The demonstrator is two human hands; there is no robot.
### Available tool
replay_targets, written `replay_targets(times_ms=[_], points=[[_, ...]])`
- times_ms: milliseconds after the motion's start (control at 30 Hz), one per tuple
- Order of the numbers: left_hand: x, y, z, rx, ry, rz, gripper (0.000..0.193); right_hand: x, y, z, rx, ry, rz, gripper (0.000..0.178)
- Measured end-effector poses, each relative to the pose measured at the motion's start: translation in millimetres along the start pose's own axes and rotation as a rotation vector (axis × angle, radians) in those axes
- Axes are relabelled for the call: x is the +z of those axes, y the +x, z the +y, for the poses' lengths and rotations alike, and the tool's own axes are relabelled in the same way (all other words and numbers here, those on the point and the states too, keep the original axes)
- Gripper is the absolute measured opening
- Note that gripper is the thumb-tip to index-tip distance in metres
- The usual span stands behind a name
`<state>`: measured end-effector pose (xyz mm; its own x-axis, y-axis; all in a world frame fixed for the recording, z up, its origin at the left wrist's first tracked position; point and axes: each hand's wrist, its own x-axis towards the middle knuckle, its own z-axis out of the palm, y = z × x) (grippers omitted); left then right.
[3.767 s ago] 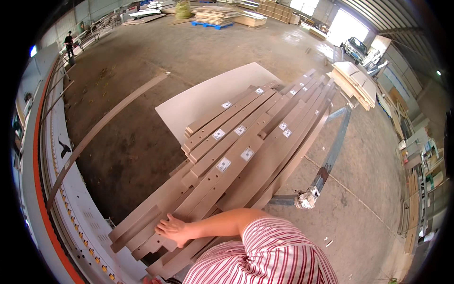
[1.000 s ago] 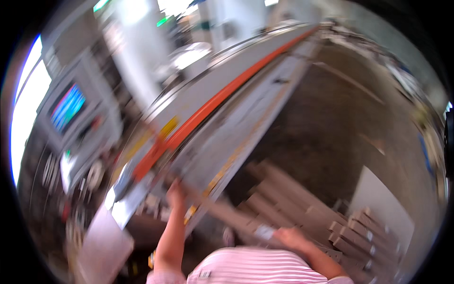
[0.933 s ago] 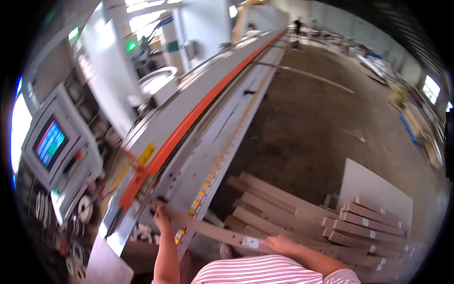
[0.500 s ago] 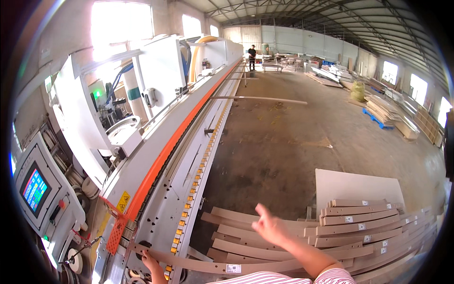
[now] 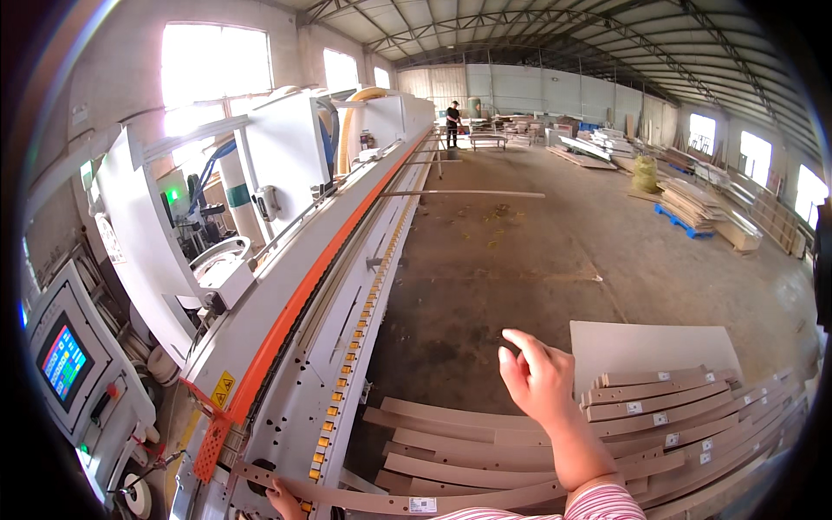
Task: The person repeatedly picks up long, thin wooden planks from a stack and feeds them into a large industrial woodworking machine. They guide the planks through the machine's processing area and then place the finished pieces onto a growing pile on the floor.
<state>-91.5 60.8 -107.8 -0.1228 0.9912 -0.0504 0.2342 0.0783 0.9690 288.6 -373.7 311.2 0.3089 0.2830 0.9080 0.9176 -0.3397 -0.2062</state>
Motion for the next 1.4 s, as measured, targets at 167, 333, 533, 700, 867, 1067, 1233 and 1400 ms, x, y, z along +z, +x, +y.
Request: replay_targets(times_ms=[167,333,533,700,867,1067,1233,1400], points=[[1.5,16.3,-23.9,0.101,0.054,-0.002,0.045,-20.5,-4.3,-15.4,0.157,0.138,0.18,0.021],[1.1,37.5,-45.0,0.086,-0.048,0.059,0.049,-22.9,-0.7,-16.5,0.035,0.157,0.091,0.019],[8.2,-0.7,-2.7,0.019,0.058,0.086,0.053,-24.3,-19.6,-18.3,0.114,0.208,0.072,0.019],[2.2,-10.6,12.3,-0.051,0.015,0.066,0.055,-15.6,-38.7,-14.1,0.251,0.289,0.033,0.018],[-0.1,1.5,-4.0,-0.065,0.005,-0.005,0.058,-5.3,-60.7,-8.5,0.28,0.295,-0.047,0.019],[7.6,-9.7,8.0,-0.122,-0.07,-0.032,0.059,-2.3,-69.2,-9.0,0.362,0.304,-0.053,0.023],[-0.1,6.5,-9.4,-0.041,0.03,0.037,0.057,2.5,-69.8,-9.7,0.36,0.356,-0.019,0.024],[4.5,-0.5,-5.9,0.012,0.139,0.041,0.051,1.3,-68.3,-10.6,0.289,0.271,0.016,0.023]])
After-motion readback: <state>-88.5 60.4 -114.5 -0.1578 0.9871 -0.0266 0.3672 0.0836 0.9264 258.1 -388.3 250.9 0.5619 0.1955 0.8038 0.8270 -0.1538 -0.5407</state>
